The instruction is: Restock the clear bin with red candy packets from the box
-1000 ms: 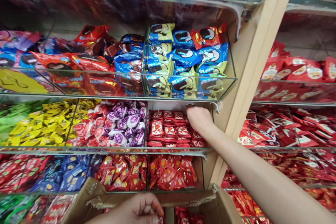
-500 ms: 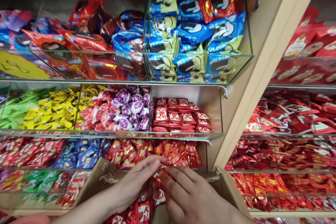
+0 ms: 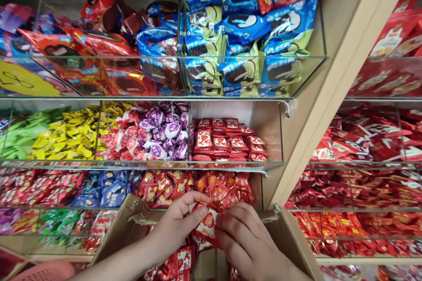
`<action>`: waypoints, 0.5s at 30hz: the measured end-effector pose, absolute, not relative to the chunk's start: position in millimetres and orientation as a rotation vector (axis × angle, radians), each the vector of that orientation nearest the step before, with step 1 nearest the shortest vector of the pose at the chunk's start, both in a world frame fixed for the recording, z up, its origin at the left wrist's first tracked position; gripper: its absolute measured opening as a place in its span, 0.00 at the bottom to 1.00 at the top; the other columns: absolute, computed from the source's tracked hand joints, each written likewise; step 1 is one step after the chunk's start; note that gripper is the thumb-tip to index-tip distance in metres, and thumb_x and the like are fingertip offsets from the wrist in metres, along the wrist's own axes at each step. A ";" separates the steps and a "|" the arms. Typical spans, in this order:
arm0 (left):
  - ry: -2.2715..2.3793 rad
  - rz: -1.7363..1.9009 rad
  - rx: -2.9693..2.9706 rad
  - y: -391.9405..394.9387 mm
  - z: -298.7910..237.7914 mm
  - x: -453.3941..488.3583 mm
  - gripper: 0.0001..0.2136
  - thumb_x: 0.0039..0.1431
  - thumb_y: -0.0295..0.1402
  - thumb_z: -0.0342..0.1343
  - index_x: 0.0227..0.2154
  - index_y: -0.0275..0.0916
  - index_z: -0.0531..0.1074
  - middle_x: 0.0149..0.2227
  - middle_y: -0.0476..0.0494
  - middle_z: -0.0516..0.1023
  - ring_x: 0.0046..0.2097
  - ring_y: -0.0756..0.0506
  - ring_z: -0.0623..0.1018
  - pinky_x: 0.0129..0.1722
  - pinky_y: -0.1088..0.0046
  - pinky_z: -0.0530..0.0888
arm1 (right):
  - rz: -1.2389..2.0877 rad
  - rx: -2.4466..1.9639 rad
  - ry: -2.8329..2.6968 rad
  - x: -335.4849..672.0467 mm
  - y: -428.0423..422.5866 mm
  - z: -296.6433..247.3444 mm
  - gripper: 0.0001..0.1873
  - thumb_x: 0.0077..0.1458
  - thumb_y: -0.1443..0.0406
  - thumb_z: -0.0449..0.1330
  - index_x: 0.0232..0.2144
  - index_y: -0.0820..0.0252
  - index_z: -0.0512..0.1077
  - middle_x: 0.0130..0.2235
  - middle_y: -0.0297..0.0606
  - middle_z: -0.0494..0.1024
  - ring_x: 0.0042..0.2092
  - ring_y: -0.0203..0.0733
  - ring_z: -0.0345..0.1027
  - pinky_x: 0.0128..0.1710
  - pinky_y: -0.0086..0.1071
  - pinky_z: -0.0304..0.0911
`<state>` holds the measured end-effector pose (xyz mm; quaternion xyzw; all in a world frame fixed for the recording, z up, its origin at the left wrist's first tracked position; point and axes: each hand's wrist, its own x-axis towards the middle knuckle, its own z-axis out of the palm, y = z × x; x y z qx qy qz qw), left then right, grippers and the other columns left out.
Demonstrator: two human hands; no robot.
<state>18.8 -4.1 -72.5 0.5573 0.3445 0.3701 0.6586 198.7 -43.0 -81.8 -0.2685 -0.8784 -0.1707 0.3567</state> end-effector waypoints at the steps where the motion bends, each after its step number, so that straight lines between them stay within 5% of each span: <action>1: 0.769 0.846 1.286 -4.4 -71.1 18.3 0.12 0.49 0.37 0.55 0.34 0.36 0.66 0.26 0.51 0.69 0.29 0.52 0.66 0.32 0.76 0.64 | -0.429 -0.705 -2.248 197.6 -42.7 -82.3 0.12 0.58 0.70 0.46 0.38 0.67 0.68 0.36 0.40 0.74 0.43 0.40 0.61 0.48 0.39 0.54; 9: 0.669 0.869 1.208 -2.5 -64.6 14.1 0.13 0.47 0.30 0.58 0.36 0.37 0.63 0.25 0.54 0.69 0.26 0.55 0.65 0.29 0.79 0.62 | -0.461 -0.701 -2.200 187.8 -41.4 -79.6 0.14 0.58 0.71 0.44 0.35 0.68 0.70 0.36 0.43 0.74 0.39 0.41 0.62 0.36 0.34 0.61; 15: 0.756 0.868 1.311 3.2 -69.1 9.8 0.19 0.49 0.32 0.56 0.45 0.41 0.60 0.31 0.50 0.73 0.30 0.51 0.69 0.32 0.76 0.65 | -0.262 -0.757 -2.086 187.5 -33.9 -94.4 0.10 0.56 0.70 0.48 0.38 0.64 0.67 0.37 0.44 0.72 0.41 0.42 0.63 0.38 0.33 0.62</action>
